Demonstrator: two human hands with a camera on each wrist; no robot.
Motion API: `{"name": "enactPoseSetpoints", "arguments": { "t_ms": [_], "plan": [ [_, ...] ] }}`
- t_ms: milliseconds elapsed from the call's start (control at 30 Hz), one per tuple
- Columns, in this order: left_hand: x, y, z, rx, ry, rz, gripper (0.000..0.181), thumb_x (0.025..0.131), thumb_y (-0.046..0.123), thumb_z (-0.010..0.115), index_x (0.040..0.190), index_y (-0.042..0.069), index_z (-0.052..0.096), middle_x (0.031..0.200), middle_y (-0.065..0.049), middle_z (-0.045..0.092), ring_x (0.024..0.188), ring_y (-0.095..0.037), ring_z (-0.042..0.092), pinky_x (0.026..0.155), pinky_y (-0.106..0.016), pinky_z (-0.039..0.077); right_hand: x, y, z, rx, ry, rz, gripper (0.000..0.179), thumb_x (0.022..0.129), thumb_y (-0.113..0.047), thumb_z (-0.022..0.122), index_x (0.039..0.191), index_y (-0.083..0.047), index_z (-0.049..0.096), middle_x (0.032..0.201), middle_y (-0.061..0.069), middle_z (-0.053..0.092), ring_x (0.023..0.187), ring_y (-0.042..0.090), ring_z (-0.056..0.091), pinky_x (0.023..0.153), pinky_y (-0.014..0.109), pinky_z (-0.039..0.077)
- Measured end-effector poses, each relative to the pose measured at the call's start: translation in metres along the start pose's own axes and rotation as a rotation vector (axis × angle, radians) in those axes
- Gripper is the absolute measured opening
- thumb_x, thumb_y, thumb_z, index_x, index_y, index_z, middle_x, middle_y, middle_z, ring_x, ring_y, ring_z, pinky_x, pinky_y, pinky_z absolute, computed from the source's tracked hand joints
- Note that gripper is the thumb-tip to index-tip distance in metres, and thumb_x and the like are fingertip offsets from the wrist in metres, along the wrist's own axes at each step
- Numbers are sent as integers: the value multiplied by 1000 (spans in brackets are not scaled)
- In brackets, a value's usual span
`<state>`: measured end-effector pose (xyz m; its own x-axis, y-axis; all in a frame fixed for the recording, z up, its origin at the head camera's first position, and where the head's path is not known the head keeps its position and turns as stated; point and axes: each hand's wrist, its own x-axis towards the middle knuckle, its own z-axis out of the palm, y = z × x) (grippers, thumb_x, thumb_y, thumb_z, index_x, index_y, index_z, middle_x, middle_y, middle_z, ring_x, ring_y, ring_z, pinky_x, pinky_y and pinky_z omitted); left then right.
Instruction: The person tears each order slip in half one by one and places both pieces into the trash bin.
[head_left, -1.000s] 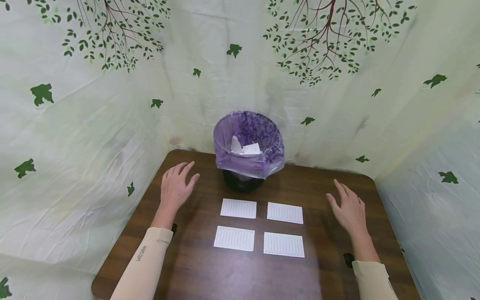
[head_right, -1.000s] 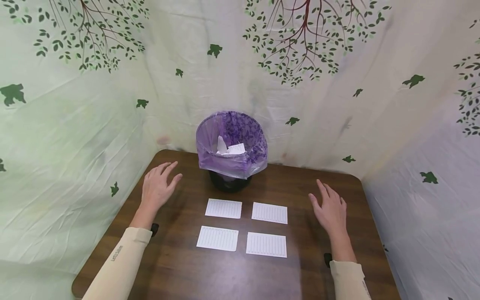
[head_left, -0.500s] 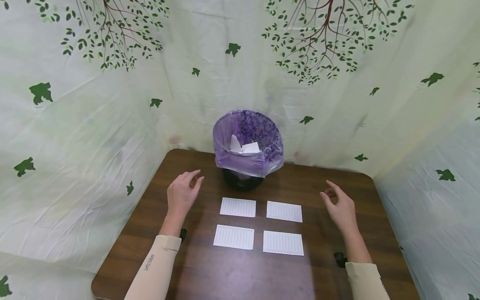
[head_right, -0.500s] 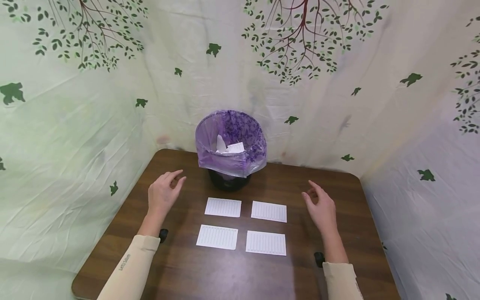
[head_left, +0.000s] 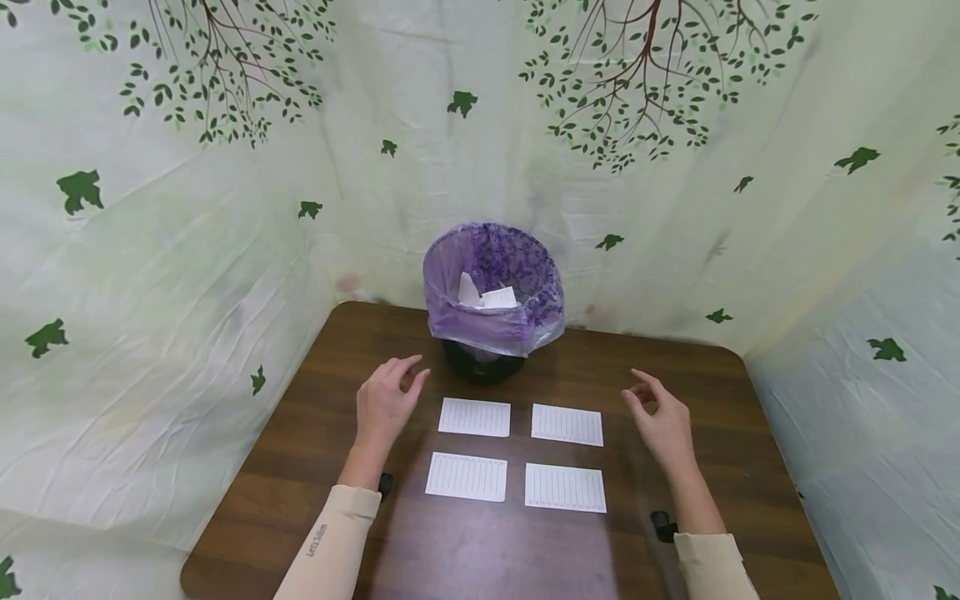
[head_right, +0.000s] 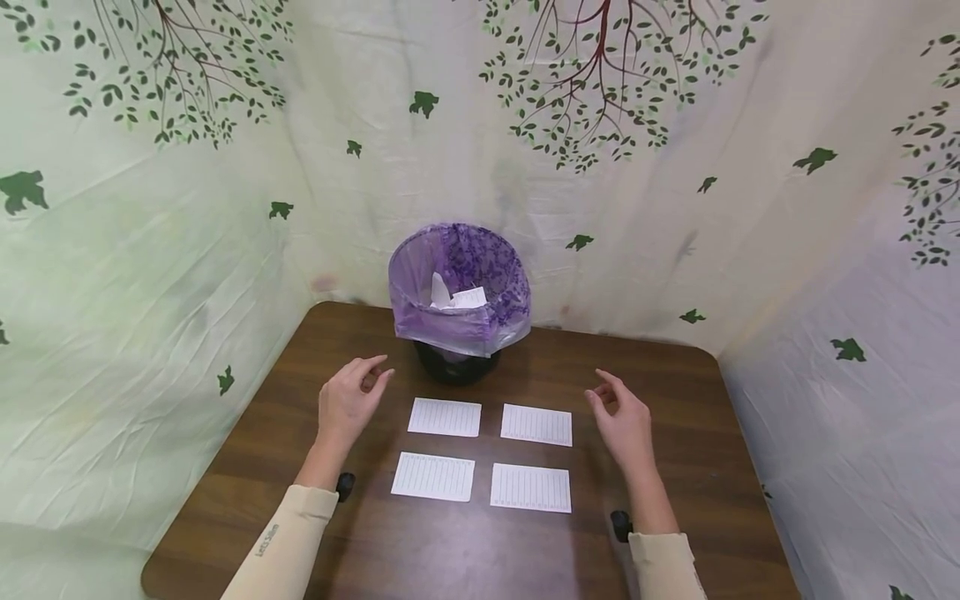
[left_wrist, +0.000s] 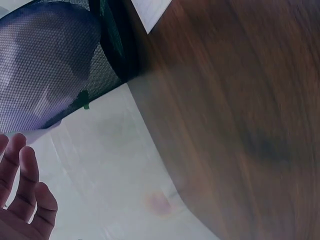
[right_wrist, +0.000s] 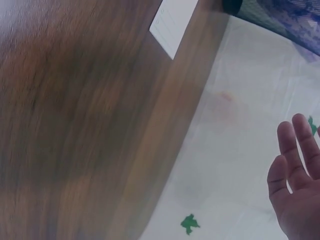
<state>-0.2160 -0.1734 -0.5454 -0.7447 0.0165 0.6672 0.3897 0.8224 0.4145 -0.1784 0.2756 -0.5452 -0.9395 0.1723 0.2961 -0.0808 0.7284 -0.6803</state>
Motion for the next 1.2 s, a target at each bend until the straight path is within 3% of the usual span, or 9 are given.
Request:
{"name": "enactPoseSetpoints", "arguments": {
  "t_ms": [300, 500, 1000, 1200],
  "plan": [
    [-7, 5, 8, -6, -20, -17, 25, 92, 23, 85, 113, 11, 80, 85, -3, 73, 67, -23, 67, 55, -35, 50, -5, -10, 13, 66, 56, -25, 35, 99, -17, 76, 133, -14, 72, 102, 9, 79, 89, 11, 65, 70, 12, 44],
    [-12, 8, 12, -7, -8, -16, 25, 90, 24, 86, 111, 11, 80, 84, -2, 72, 67, -23, 68, 55, -35, 51, -9, -14, 23, 122, 57, -36, 32, 97, -13, 78, 129, -13, 74, 98, 8, 79, 84, 9, 64, 67, 10, 43],
    [-16, 21, 21, -37, -52, -29, 24, 92, 24, 85, 111, 11, 81, 87, -7, 75, 69, -26, 72, 57, -39, 55, -14, -28, 43, 170, -2, -23, 31, 98, -16, 77, 129, -16, 75, 99, 5, 79, 83, 10, 65, 65, 17, 48],
    [-17, 23, 24, -28, -78, -45, 24, 92, 24, 85, 112, 11, 80, 88, -7, 75, 68, -22, 69, 58, -37, 54, -16, -34, 51, 178, -13, -26, 30, 98, -16, 77, 128, -16, 75, 98, 5, 79, 82, 13, 66, 67, 18, 48]
  ]
}}
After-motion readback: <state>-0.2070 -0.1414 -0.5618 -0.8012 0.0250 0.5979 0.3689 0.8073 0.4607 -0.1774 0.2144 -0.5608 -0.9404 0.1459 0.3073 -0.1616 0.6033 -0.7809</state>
